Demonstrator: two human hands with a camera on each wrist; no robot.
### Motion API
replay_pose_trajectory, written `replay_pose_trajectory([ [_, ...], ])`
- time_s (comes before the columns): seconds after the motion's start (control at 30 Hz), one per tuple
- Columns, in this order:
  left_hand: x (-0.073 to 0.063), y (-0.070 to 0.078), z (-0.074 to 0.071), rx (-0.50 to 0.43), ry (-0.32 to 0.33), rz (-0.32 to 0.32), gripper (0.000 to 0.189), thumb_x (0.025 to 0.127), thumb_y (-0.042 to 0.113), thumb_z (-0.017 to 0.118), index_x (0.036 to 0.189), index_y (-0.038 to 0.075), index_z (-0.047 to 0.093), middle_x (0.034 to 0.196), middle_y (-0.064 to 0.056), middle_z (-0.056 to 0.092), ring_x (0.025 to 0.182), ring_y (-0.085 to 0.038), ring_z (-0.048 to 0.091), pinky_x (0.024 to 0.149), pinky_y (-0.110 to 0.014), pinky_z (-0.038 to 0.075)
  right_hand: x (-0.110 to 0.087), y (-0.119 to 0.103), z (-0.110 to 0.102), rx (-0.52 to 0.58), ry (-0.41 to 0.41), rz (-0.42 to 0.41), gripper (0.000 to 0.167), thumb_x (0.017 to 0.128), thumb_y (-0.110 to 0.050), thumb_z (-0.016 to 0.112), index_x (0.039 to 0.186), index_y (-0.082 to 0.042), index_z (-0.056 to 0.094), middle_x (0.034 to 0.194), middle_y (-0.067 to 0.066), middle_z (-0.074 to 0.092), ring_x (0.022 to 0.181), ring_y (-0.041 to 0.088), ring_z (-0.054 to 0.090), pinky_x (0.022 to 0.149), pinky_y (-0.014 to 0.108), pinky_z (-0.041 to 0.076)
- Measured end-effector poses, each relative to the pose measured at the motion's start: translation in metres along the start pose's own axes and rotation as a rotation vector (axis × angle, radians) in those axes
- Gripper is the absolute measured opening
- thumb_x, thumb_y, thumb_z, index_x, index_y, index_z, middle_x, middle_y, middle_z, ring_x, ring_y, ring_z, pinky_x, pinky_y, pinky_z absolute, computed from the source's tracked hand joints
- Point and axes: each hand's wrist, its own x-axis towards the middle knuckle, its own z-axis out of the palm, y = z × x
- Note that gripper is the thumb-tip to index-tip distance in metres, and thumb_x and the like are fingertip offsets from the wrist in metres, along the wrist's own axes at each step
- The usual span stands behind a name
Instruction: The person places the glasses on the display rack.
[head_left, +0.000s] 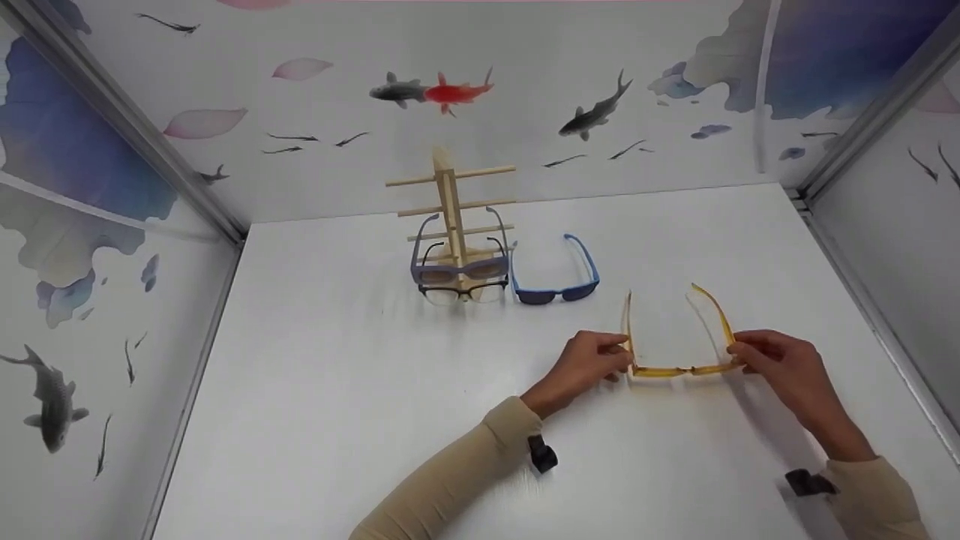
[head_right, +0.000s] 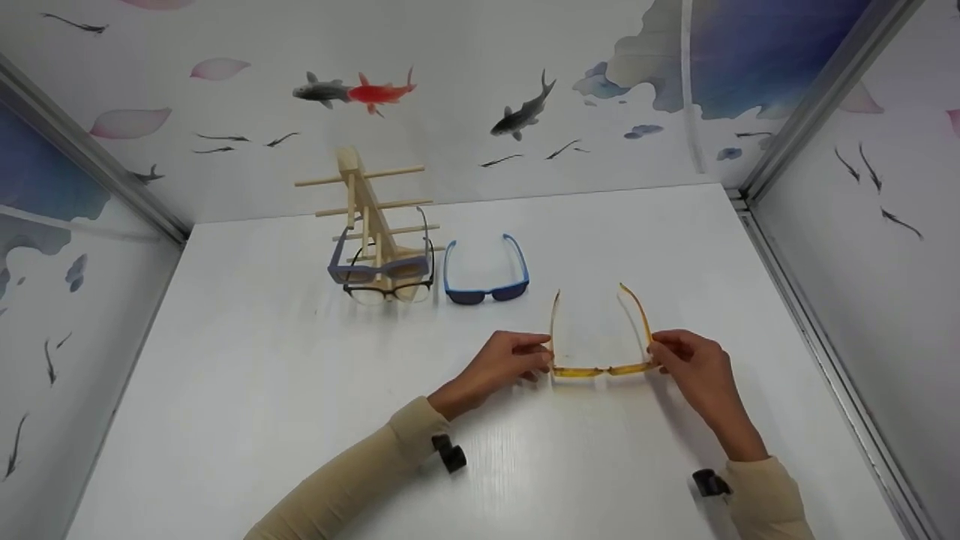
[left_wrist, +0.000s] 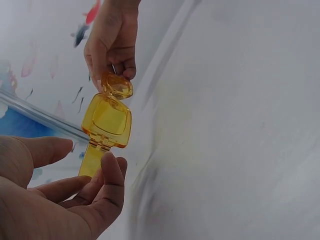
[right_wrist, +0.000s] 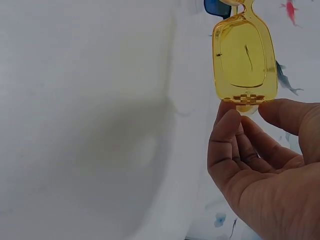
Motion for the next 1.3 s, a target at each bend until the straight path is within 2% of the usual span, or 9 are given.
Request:
replay_pose_trajectory([
  [0.2,-0.007,0.003,-0.005,0.028,0.002,0.014,0.046,0.106,0.013,0.071,0.149,-0.003,0.065,0.11,-0.001,0.078,0.097,-0.014,0.075,0.084,-0.031,0.066,-0.002,-0.011,0.002,0.084,-0.013,-0.033,0.042,0.109,-0.022,0.073,0.137,0.01,0.069,0.105,0.0,0.079,0.091,0.004,0.072,0.08,0.019,0.063],
  [0.43,-0.015,0.006,-0.015,0.045,0.018,0.012,0.046,0.106,0.013,0.071,0.149,-0.004,0.065,0.105,0.002,0.075,0.098,-0.015,0.076,0.084,-0.03,0.066,-0.004,-0.028,0.009,0.138,-0.028,-0.054,0.041,0.109,-0.023,0.073,0.135,0.01,0.07,0.103,-0.007,0.079,0.092,0.005,0.073,0.081,0.021,0.063],
  [0.7,-0.024,0.011,-0.03,0.009,0.034,0.016,0.044,0.105,0.011,0.072,0.146,-0.004,0.067,0.112,-0.013,0.078,0.097,-0.017,0.077,0.086,-0.032,0.066,-0.006,-0.042,0.016,0.153,-0.055,-0.037,0.044,0.108,-0.025,0.075,0.136,0.008,0.07,0.108,0.003,0.081,0.092,0.007,0.075,0.081,0.025,0.065],
  [0.83,-0.027,0.013,-0.036,-0.007,0.052,0.013,0.042,0.104,0.011,0.073,0.143,-0.004,0.069,0.108,-0.01,0.078,0.096,-0.016,0.077,0.086,-0.032,0.066,-0.006,-0.047,0.02,0.168,-0.067,-0.038,0.045,0.108,-0.025,0.075,0.137,0.009,0.069,0.108,0.001,0.08,0.093,0.007,0.075,0.082,0.027,0.065],
  [0.93,-0.03,0.014,-0.041,-0.016,0.068,0.011,0.04,0.104,0.011,0.073,0.141,-0.003,0.07,0.105,-0.006,0.077,0.095,-0.015,0.077,0.085,-0.032,0.066,-0.005,-0.052,0.022,0.18,-0.08,-0.033,0.045,0.108,-0.026,0.075,0.137,0.009,0.069,0.11,0.003,0.08,0.094,0.008,0.075,0.083,0.028,0.066],
  [1.1,-0.036,0.015,-0.048,-0.018,0.094,0.017,0.038,0.105,0.011,0.073,0.141,-0.002,0.069,0.106,-0.006,0.077,0.095,-0.016,0.077,0.086,-0.033,0.066,-0.003,-0.06,0.029,0.183,-0.09,-0.039,0.046,0.107,-0.028,0.076,0.136,0.007,0.07,0.112,0.009,0.08,0.093,0.013,0.076,0.083,0.028,0.066],
  [1.3,-0.042,0.014,-0.058,-0.047,0.121,0.023,0.041,0.105,0.011,0.072,0.143,-0.003,0.067,0.116,-0.02,0.077,0.096,-0.017,0.076,0.09,-0.038,0.066,-0.001,-0.066,0.041,0.218,-0.109,-0.049,0.046,0.106,-0.025,0.078,0.135,0.01,0.069,0.114,0.017,0.078,0.092,0.013,0.077,0.083,0.029,0.066],
])
